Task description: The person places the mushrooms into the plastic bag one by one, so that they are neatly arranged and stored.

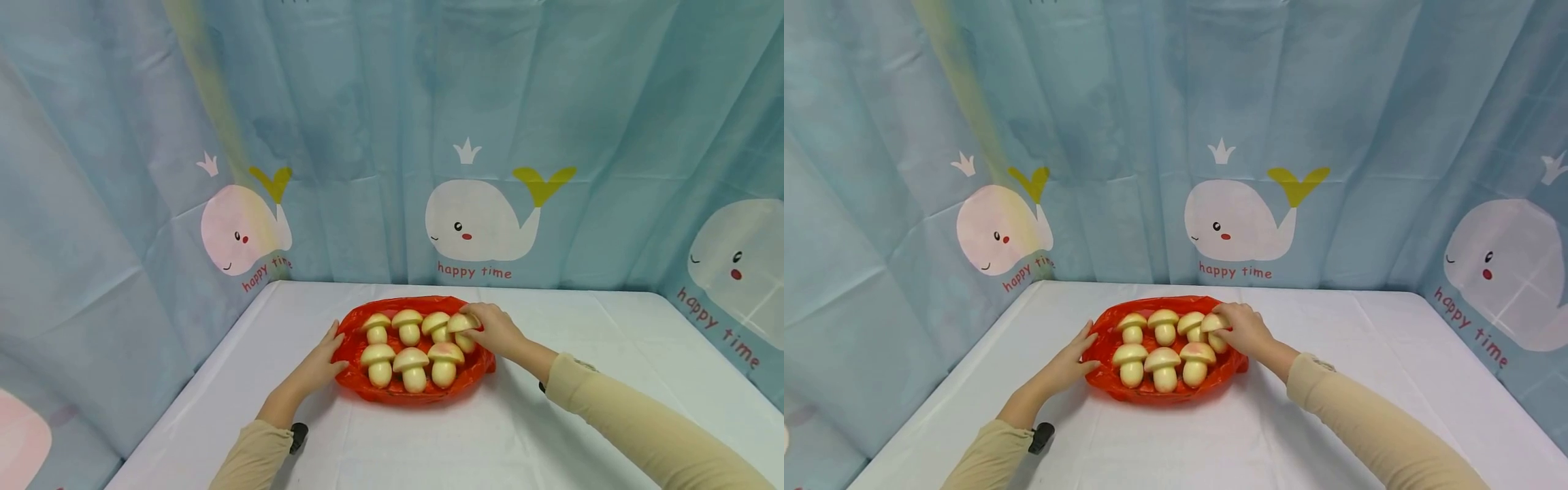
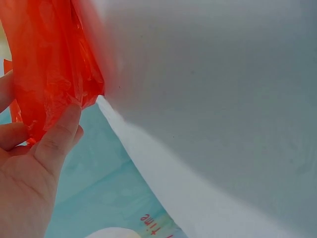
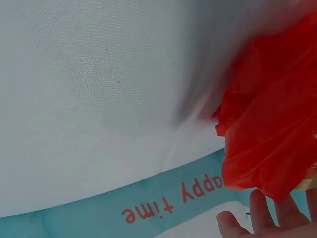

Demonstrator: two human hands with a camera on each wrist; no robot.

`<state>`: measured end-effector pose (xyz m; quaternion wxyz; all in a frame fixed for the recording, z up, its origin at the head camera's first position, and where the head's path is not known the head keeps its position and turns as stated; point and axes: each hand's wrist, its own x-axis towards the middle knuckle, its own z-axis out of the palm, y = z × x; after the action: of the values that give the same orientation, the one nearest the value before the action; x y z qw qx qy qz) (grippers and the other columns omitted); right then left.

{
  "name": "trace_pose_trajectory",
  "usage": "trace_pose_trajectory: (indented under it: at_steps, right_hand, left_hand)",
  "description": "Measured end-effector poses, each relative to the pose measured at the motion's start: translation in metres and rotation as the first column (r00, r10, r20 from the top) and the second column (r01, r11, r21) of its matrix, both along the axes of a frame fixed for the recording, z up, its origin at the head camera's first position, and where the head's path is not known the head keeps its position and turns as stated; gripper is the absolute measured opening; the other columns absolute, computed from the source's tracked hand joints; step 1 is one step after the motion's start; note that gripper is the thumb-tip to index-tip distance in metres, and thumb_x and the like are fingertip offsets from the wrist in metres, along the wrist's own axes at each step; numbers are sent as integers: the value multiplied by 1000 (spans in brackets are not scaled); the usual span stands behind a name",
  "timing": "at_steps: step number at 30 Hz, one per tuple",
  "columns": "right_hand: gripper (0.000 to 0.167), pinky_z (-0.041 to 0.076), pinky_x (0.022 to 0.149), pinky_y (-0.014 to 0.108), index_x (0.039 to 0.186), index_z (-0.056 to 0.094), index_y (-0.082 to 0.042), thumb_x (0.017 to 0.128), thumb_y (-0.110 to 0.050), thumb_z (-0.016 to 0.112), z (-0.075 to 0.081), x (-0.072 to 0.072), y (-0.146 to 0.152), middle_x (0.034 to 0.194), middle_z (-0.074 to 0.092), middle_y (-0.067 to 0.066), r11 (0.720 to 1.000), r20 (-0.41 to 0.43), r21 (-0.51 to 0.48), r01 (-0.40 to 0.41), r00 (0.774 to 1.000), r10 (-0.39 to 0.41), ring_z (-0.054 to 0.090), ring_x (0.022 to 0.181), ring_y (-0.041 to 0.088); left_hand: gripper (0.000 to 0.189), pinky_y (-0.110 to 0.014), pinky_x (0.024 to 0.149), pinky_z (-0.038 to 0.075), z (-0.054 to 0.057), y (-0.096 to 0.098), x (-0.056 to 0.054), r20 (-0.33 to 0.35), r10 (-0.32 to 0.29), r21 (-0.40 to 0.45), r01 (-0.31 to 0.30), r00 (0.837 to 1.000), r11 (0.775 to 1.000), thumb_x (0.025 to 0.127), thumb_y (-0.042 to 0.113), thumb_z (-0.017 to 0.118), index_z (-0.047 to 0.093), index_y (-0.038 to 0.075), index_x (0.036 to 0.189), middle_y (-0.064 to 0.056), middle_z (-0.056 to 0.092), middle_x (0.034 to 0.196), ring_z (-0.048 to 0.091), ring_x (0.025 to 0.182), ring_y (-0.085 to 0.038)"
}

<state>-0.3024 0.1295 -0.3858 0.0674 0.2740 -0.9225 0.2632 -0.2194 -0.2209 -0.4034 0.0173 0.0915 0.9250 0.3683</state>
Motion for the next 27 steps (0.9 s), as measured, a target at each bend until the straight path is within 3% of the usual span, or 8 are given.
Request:
trace_pose_trajectory:
  at_steps: [9, 16, 22, 27]
  right_hand:
    - [21, 43, 82, 52, 106, 70, -7, 85, -11, 73, -1, 3, 3, 107, 68, 8, 992, 70, 120, 26, 997, -34, 54, 100, 31]
    - [37, 41, 81, 49, 120, 64, -5, 86, -15, 74, 4, 5, 1, 117, 65, 10, 989, 67, 144, -19, 998, 9, 52, 105, 32]
    - [45, 35, 97, 58, 125, 61, -3, 87, -22, 73, 7, 8, 1, 124, 61, 12, 979, 65, 94, -181, 982, 176, 45, 119, 36]
    - [50, 30, 104, 61, 125, 63, -6, 83, -31, 76, 1, 12, -4, 124, 62, 8, 922, -49, 209, -327, 938, 344, 43, 125, 37]
  left_hand:
    - [60, -57, 113, 20, -1, 1, -2, -5, -3, -2, 3, 1000, 1000, 92, -1, 59, 30, -17, 142, -27, 6, 159, 10, 144, -45]
    - [61, -57, 112, 20, -1, 1, -3, 1, 2, -5, -2, 1000, 1000, 92, -1, 59, 30, -17, 143, -26, 6, 159, 10, 144, -44]
    - [60, -57, 113, 20, 0, 2, -3, -2, 2, 0, -2, 1000, 1000, 92, -1, 59, 30, -17, 143, -26, 6, 159, 10, 144, -44]
    - [61, -56, 113, 19, 1, 3, -2, 8, 6, -4, -6, 1000, 1000, 93, 0, 59, 30, -16, 143, -24, 5, 159, 9, 145, -43]
